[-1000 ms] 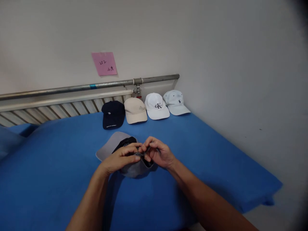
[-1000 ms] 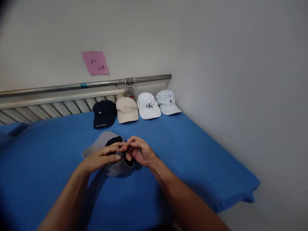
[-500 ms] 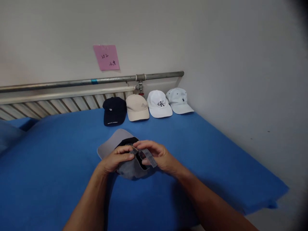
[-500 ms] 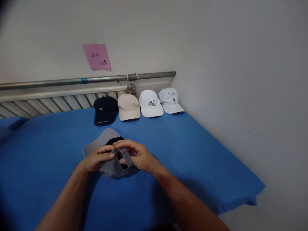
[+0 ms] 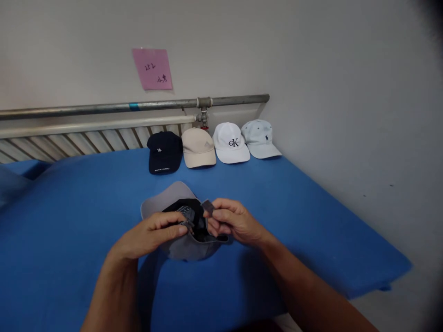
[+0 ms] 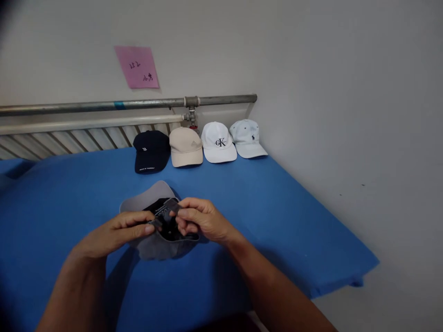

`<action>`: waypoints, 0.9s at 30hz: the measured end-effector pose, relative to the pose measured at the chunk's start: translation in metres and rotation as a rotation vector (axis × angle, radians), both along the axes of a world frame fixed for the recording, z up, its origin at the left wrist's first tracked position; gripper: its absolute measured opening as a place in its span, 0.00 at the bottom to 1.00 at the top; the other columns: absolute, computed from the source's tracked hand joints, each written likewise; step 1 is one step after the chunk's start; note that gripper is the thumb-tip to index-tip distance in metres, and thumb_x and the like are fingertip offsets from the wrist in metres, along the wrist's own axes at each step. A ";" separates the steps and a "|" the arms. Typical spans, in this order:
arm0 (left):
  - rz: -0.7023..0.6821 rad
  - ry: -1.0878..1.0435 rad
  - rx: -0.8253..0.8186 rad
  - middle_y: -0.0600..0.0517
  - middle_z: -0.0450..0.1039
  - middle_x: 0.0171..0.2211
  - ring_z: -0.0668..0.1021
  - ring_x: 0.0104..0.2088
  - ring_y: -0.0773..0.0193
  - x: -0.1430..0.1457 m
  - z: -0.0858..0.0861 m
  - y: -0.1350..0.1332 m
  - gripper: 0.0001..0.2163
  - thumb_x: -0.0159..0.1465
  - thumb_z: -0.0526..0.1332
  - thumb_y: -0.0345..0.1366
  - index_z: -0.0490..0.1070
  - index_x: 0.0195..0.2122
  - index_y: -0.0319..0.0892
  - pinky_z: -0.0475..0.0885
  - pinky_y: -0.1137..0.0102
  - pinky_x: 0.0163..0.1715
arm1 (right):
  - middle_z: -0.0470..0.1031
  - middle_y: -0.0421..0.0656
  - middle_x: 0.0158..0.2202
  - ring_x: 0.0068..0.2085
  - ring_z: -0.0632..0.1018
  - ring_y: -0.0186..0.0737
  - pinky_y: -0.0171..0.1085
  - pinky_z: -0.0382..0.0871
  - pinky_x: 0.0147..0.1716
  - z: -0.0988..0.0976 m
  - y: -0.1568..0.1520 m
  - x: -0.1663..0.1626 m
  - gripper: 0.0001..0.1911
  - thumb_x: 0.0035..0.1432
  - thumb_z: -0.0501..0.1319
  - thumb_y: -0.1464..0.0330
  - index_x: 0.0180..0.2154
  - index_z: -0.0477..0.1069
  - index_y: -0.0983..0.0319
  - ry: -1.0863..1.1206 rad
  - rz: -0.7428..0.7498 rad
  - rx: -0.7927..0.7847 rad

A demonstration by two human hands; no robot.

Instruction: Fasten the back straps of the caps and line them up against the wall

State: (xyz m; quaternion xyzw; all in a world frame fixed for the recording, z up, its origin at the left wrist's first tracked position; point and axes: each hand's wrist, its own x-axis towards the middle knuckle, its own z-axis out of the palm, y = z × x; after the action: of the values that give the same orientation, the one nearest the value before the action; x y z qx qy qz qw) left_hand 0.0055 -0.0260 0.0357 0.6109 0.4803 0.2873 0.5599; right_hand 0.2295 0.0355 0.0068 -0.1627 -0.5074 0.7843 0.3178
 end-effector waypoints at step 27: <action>0.110 -0.265 -0.005 0.55 0.71 0.32 0.70 0.33 0.70 0.013 -0.041 0.012 0.05 0.60 0.65 0.37 0.76 0.36 0.44 0.64 0.76 0.35 | 0.61 0.32 0.16 0.18 0.62 0.25 0.29 0.53 0.17 -0.010 -0.008 -0.021 0.11 0.52 0.64 0.63 0.24 0.67 0.62 -0.376 -0.204 0.158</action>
State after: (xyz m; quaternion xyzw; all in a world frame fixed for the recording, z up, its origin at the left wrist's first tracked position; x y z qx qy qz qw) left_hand 0.0185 -0.0138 -0.0049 0.5388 0.4360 0.3945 0.6033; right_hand 0.2088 0.0275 -0.0031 -0.3308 -0.5984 0.6620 0.3071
